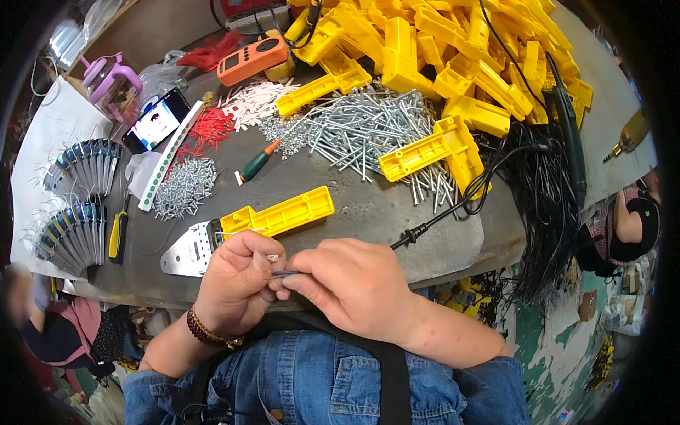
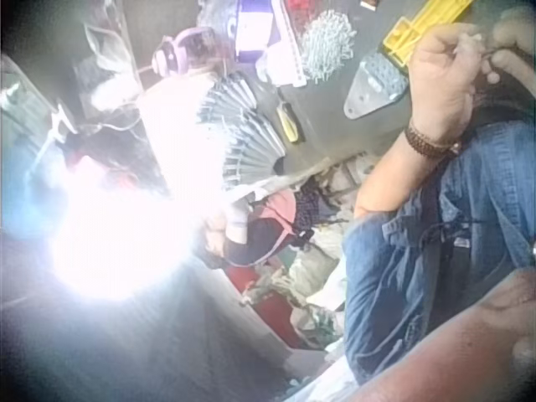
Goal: Soldering wires and assembling yellow plastic housings for electrical components.
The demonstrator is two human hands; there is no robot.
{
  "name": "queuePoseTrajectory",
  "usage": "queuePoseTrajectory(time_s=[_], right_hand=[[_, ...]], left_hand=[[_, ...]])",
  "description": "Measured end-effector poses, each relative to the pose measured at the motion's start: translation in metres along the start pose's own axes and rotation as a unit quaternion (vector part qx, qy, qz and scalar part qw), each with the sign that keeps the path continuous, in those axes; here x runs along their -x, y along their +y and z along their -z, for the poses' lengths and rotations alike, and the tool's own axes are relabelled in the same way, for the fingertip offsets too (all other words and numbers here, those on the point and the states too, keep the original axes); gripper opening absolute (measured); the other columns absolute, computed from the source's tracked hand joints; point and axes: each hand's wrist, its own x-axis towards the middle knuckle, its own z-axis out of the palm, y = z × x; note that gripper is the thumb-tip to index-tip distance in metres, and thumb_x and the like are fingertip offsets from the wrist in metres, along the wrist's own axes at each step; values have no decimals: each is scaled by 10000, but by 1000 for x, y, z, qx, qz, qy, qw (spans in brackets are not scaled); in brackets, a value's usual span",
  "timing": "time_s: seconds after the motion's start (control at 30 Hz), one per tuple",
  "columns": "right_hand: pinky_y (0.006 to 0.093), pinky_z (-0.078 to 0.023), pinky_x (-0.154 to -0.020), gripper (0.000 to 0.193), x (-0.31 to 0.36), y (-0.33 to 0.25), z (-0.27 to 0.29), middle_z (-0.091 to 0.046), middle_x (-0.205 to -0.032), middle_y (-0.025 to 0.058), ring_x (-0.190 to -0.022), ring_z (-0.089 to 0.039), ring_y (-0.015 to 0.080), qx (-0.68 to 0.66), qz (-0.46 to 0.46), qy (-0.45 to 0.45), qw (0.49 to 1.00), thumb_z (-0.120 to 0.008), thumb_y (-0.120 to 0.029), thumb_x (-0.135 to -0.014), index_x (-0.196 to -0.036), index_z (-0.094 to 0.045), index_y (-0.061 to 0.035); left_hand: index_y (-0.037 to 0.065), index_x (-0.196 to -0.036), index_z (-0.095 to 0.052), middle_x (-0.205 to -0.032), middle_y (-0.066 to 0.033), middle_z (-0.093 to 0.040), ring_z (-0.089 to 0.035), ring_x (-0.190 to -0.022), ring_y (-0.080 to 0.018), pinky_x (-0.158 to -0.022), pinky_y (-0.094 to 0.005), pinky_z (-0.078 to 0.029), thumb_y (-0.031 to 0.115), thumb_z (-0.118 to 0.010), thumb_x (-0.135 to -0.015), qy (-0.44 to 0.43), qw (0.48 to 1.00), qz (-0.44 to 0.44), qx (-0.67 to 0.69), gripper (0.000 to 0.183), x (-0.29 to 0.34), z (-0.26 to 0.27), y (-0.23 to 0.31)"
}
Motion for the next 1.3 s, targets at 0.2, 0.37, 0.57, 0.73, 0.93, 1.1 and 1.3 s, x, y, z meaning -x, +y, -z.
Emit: queuePoseTrajectory(time_s=[0.2, 0.37, 0.57, 0.73, 0.93, 1.1, 1.3], right_hand=[[342, -455, -520, 160, 1, -6, 4, -583, -692, 57, -602, -598, 233, 87, 40, 9, 995, -746, -134, -793, -886, -631, -73], [353, -450, -506, 118, 2, -9, 2, -596, -685, 66, -573, -589, 247, 67, 40, 31, 996, -717, -96, -790, -858, -629, -57], [351, -464, -549, 105, 7, -13, 7, -603, -698, 102, -606, -600, 275, 14, -33, -25, 999, -704, -104, -813, -858, -638, -36], [317, -471, -579, 130, 4, -9, 25, -642, -739, 101, -636, -616, 239, -44, -68, -47, 996, -712, -101, -836, -945, -698, -31], [299, -489, -587, 144, 5, -7, 21, -695, -788, 82, -635, -647, 198, -116, -132, -8, 984, -736, -83, -835, -967, -719, -30], [300, -473, -556, 106, 2, -9, 22, -673, -732, 74, -605, -635, 199, -126, -98, -15, 987, -744, -109, -828, -892, -697, -38], [312, -460, -542, 91, 0, -8, 20, -651, -711, 72, -593, -619, 211, -108, -78, -27, 991, -726, -109, -819, -873, -685, -49]], left_hand=[[-12, -1090, -609, -964, -82, -660, -652, -793, -158, -747, -311, -571, 102, -649, -939, 14, 999, -33, 21, 193, 1, -7, -7], [-14, -1019, -645, -921, -100, -659, -653, -777, -181, -717, -302, -551, 48, -700, -874, 84, 902, -235, -352, 167, 2, -22, -9], [11, -908, -655, -842, -98, -641, -614, -752, -212, -671, -293, -505, -29, -732, -780, 20, 648, -412, -640, 155, -2, -23, 6], [3, -1004, -623, -914, -70, -630, -628, -791, -153, -692, -259, -528, 44, -666, -891, 89, 920, -139, -355, 127, 11, -20, 13], [-26, -1073, -578, -978, -45, -603, -603, -835, -88, -713, -233, -548, 90, -617, -956, 47, 980, -44, -190, 169, 13, -15, 17], [-26, -1071, -581, -971, -46, -610, -605, -821, -87, -715, -229, -548, 98, -626, -953, 25, 977, -38, -210, 177, 12, -13, 17], [-31, -1076, -592, -970, -51, -634, -617, -813, -86, -725, -223, -546, 106, -646, -943, 18, 978, -29, -205, 198, 13, -13, 16]])
